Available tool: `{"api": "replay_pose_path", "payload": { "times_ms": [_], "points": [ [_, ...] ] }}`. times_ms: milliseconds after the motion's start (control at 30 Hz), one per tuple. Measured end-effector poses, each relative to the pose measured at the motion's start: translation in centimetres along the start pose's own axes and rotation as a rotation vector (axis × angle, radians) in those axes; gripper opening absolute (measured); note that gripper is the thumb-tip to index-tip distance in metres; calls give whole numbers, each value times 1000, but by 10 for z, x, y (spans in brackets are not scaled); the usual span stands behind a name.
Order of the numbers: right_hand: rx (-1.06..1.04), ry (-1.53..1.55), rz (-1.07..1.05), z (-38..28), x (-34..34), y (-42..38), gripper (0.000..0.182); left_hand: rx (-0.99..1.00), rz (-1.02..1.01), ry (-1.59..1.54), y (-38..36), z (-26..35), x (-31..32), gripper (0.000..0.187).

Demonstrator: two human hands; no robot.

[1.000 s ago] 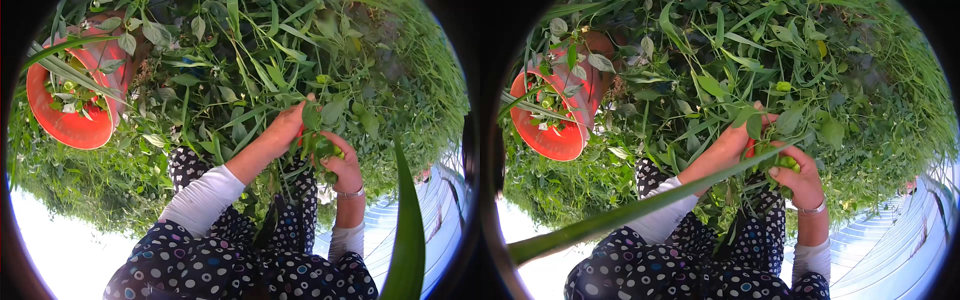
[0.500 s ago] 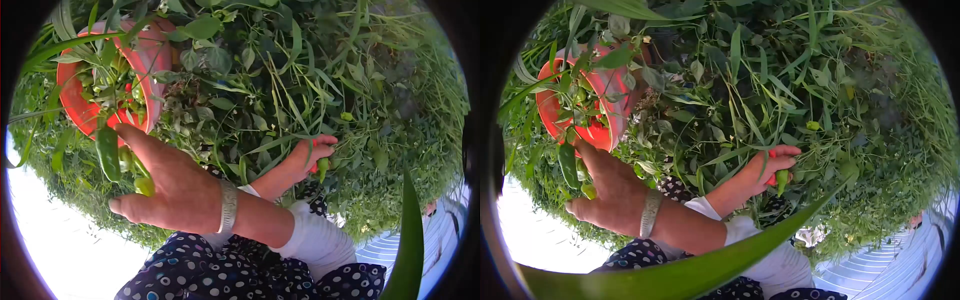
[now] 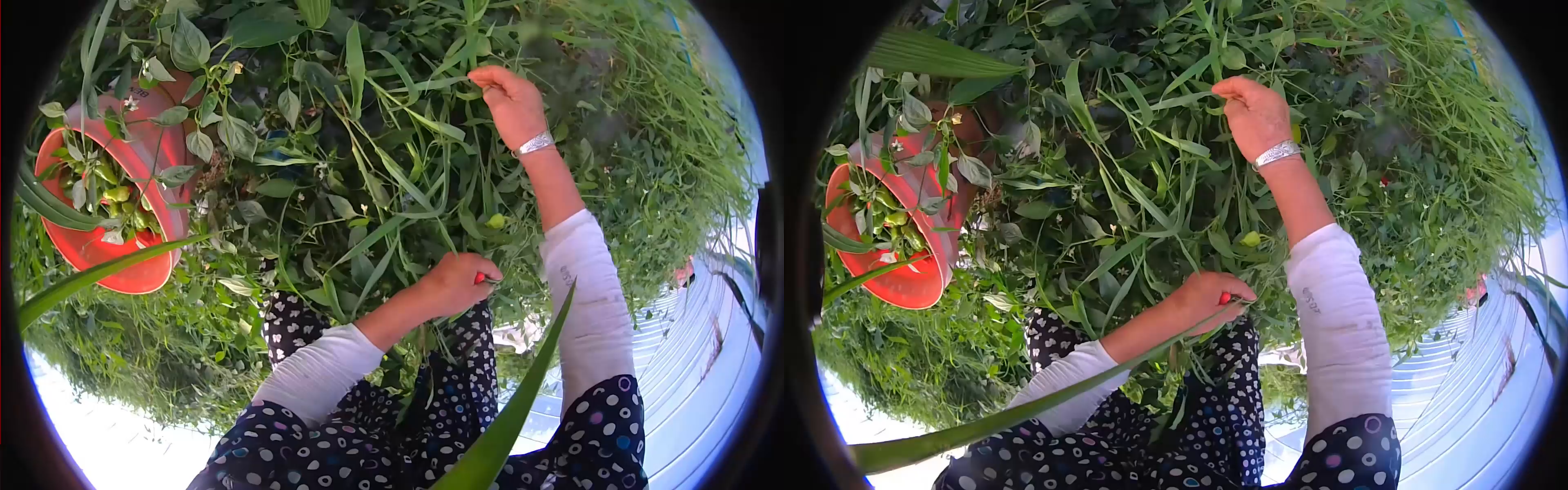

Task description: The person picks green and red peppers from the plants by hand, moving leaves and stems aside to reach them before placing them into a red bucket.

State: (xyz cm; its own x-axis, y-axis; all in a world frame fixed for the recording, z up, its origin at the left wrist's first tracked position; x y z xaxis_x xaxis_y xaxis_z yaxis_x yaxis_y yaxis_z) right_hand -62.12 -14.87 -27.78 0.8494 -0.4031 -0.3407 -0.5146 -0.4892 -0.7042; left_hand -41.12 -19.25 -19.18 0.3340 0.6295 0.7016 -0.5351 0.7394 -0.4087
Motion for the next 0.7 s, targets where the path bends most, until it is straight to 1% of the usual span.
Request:
{"api": "replay_pose_path", "payload": {
  "times_ms": [33, 100, 133, 167, 233, 267, 300, 333, 367, 400, 433, 467, 567, 633, 700],
  "points": [
    [38, -70, 43, 15, -15, 8, 27, -23, -19, 49, 1, 0, -1, 27],
    [163, -21, 49, 43, -42, 14, 27, -30, -29, 86, 2, -5, -1, 26],
    [220, -194, 41, 55, -53, 8, 26, -36, -41, 120, 3, -8, 0, 25],
    [224, -193, 49, 60, -57, 1, 26, -36, -48, 125, 5, -10, 0, 25],
    [347, -269, 1, 69, -60, -15, 26, -69, -132, 226, 9, -16, 2, 24],
    [315, -226, -28, 73, -58, -20, 27, -71, -139, 226, 10, -18, 3, 24],
    [320, -223, -25, 76, -58, -26, 27, -36, -98, 210, 11, -20, 5, 24],
    [359, -304, -56, 78, -55, -35, 29, 0, -56, 195, 12, -21, 5, 24],
    [397, -384, -89, 74, -52, -43, 32, -4, -59, 197, 12, -20, 5, 24],
    [366, -320, -109, 81, -48, -49, 35, -12, -79, 234, 12, -18, 5, 24],
    [294, -386, -91, 89, -42, -58, 34, -20, -98, 273, 13, -17, 5, 24],
    [226, -370, -67, 92, -35, -67, 32, -22, -100, 278, 14, -18, 5, 24],
    [41, -281, 5, 76, -20, -97, 27, -65, -125, 266, 17, -21, 6, 22],
    [29, -235, -2, 73, -12, -120, 29, -109, -92, 157, 18, -21, 6, 20],
    [35, -121, 76, 84, -2, -137, 26, -114, -92, 156, 19, -22, 6, 20]
  ]
}}
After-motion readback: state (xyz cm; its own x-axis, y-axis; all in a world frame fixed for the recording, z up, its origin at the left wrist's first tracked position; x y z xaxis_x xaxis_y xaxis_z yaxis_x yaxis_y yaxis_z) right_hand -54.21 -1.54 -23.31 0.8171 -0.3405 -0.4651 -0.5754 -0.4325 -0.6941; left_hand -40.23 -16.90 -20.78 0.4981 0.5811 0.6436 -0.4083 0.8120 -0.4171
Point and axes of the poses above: each hand's wrist, its own y-axis towards the middle knuckle, its own x-axis out of the palm, z = x × y, the point moved 1 cm from there along y, towards the middle knuckle, and after that the axes turned 15 degrees about -z, right-handed, at the moved point
